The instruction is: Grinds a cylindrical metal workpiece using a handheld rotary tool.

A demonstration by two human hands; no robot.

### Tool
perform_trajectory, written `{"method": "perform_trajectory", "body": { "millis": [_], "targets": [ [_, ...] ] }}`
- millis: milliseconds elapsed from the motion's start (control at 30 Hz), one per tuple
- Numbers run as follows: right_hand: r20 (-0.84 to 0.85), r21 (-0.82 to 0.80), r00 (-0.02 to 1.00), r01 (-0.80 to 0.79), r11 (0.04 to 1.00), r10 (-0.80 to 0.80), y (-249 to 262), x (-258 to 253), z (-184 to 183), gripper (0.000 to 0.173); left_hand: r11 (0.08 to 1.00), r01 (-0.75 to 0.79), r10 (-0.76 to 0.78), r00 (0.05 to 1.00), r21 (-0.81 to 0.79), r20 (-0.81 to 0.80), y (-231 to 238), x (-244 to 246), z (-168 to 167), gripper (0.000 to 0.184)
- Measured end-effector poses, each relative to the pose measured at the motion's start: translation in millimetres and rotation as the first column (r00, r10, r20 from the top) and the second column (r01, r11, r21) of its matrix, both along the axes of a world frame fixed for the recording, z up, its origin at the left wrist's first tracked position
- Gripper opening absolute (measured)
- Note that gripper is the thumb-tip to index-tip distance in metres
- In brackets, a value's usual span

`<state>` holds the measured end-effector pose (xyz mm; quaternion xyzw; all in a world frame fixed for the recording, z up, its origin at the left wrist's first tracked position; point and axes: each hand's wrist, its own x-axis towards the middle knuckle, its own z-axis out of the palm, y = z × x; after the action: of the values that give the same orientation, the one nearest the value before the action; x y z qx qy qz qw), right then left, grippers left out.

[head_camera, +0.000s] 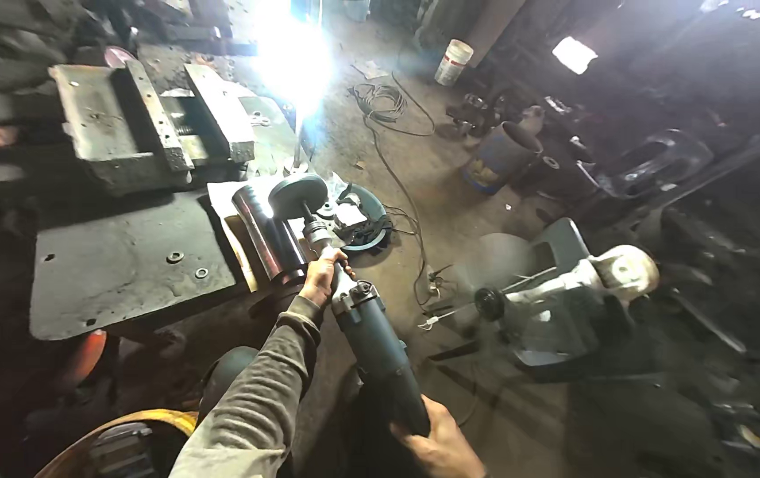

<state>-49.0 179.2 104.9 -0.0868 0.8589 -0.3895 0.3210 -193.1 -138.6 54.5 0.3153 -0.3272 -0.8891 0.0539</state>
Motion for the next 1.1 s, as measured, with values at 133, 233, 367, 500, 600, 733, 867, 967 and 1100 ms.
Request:
{"method": "perform_trajectory", "body": {
  "millis": [133, 233, 367, 500, 600, 733, 867, 967, 1100],
  "targets": [
    [-0.039, 0.081, 0.997, -0.059, 0.995, 0.062, 2, 1, 10, 0.052, 1.0, -0.001, 0.001, 0.995, 0.005, -0.103, -4, 16, 5, 0.015],
    [-0.054, 0.137, 0.992, -0.104, 0.985, 0.112, 2, 4, 15, 0.052, 0.999, -0.037, 0.038, 0.989, 0.013, -0.145, -9, 31, 10, 0.018],
    [-0.032, 0.174, 0.984, -0.168, 0.97, 0.176, -3, 8, 19, 0.057, 0.996, -0.085, 0.087, 0.983, 0.02, -0.164, -18, 52, 10, 0.022],
    [-0.027, 0.169, 0.977, -0.203, 0.964, 0.211, -5, 10, 18, 0.054, 0.991, -0.128, 0.131, 0.975, 0.03, -0.181, -25, 67, 8, 0.025],
    [-0.026, 0.169, 0.981, -0.187, 0.968, 0.194, -5, 12, 17, 0.054, 0.992, -0.122, 0.123, 0.977, 0.017, -0.171, -23, 66, 7, 0.026],
    [-0.034, 0.176, 0.987, -0.151, 0.973, 0.16, -1, 11, 17, 0.057, 0.996, -0.089, 0.092, 0.987, 0.022, -0.135, -14, 53, 9, 0.022],
    [-0.027, 0.138, 0.994, -0.102, 0.985, 0.107, 3, 8, 14, 0.052, 0.998, -0.061, 0.063, 0.993, 0.032, -0.101, -5, 37, 15, 0.016],
    [-0.033, 0.095, 0.997, -0.065, 0.993, 0.069, 6, 6, 8, 0.052, 0.998, -0.042, 0.045, 0.997, 0.047, -0.062, -2, 26, 11, 0.012],
    [-0.016, 0.054, 0.999, -0.031, 0.998, 0.032, 8, 4, 5, 0.05, 0.999, -0.027, 0.028, 0.999, 0.038, -0.032, 3, 12, 1, 0.011]
  ]
}}
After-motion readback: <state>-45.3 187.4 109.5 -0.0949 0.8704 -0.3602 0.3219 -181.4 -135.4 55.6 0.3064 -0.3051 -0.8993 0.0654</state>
